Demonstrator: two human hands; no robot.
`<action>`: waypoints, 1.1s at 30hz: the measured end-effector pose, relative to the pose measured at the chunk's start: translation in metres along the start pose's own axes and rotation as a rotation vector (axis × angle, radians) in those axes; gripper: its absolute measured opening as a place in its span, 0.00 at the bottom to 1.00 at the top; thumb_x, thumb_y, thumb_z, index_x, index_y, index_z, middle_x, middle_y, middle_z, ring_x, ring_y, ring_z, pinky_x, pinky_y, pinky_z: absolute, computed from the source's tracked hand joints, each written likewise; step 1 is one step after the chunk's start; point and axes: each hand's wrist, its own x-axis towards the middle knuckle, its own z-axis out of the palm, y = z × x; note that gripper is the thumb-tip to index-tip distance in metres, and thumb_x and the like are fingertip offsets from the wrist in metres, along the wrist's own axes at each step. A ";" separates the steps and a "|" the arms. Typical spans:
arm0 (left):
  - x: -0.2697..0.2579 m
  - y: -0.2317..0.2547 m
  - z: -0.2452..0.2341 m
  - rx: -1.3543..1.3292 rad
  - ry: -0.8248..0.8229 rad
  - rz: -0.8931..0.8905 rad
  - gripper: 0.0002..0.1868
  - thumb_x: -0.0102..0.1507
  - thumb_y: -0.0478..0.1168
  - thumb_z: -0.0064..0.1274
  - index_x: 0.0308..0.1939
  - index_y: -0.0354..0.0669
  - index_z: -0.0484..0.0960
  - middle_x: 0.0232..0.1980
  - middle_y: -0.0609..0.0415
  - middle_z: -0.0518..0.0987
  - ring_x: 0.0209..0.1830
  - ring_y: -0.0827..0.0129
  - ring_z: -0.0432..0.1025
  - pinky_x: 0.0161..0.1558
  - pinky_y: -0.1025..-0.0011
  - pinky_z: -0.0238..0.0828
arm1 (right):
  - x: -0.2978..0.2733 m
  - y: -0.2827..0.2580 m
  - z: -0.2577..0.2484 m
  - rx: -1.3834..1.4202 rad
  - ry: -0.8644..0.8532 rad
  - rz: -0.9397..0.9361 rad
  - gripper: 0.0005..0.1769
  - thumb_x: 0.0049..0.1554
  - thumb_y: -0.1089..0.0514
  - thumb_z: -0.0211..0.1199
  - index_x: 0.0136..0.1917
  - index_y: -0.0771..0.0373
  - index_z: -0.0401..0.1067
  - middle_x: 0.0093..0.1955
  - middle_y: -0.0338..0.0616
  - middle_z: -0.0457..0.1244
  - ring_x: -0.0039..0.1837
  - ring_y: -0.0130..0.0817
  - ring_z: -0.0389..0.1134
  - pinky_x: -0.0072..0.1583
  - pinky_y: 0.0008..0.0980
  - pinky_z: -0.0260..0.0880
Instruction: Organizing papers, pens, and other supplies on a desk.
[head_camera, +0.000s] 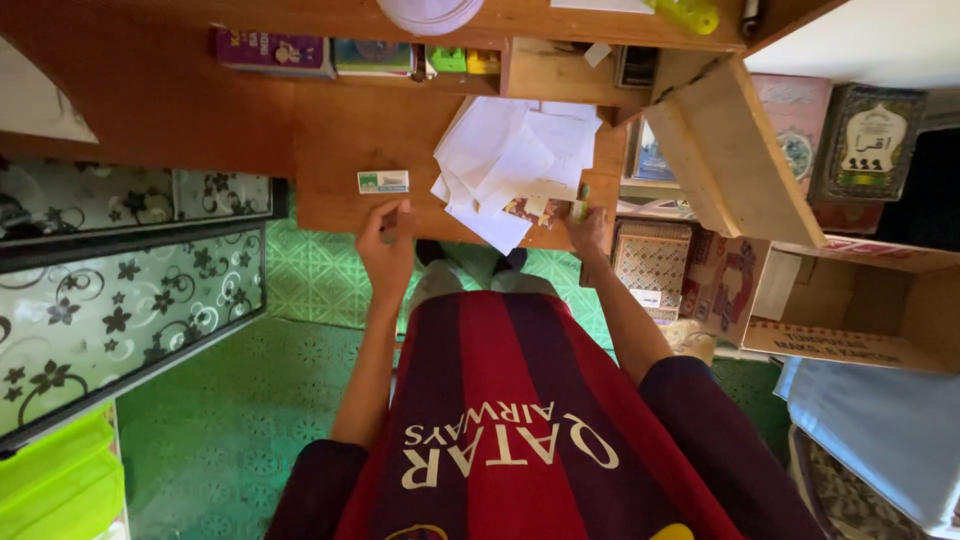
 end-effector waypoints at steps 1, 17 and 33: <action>-0.002 -0.003 0.002 -0.006 -0.003 0.008 0.11 0.71 0.41 0.57 0.48 0.34 0.83 0.40 0.53 0.83 0.39 0.74 0.75 0.43 0.74 0.72 | 0.000 0.007 -0.001 0.003 0.010 -0.001 0.36 0.49 0.39 0.75 0.56 0.68 0.66 0.55 0.60 0.64 0.56 0.53 0.67 0.56 0.50 0.69; -0.014 0.011 0.037 -0.216 -0.127 0.052 0.12 0.70 0.40 0.56 0.49 0.32 0.82 0.40 0.51 0.83 0.40 0.73 0.79 0.44 0.75 0.74 | 0.003 -0.144 -0.169 0.165 0.092 -0.660 0.24 0.57 0.61 0.70 0.64 0.66 0.69 0.53 0.54 0.64 0.48 0.41 0.70 0.46 0.41 0.76; -0.030 -0.026 -0.007 -0.312 0.071 -0.113 0.13 0.70 0.41 0.55 0.49 0.32 0.81 0.41 0.54 0.83 0.41 0.75 0.78 0.44 0.75 0.79 | 0.087 -0.226 -0.179 -0.198 0.056 -0.827 0.28 0.54 0.71 0.62 0.67 0.59 0.73 0.68 0.54 0.62 0.66 0.55 0.64 0.65 0.47 0.68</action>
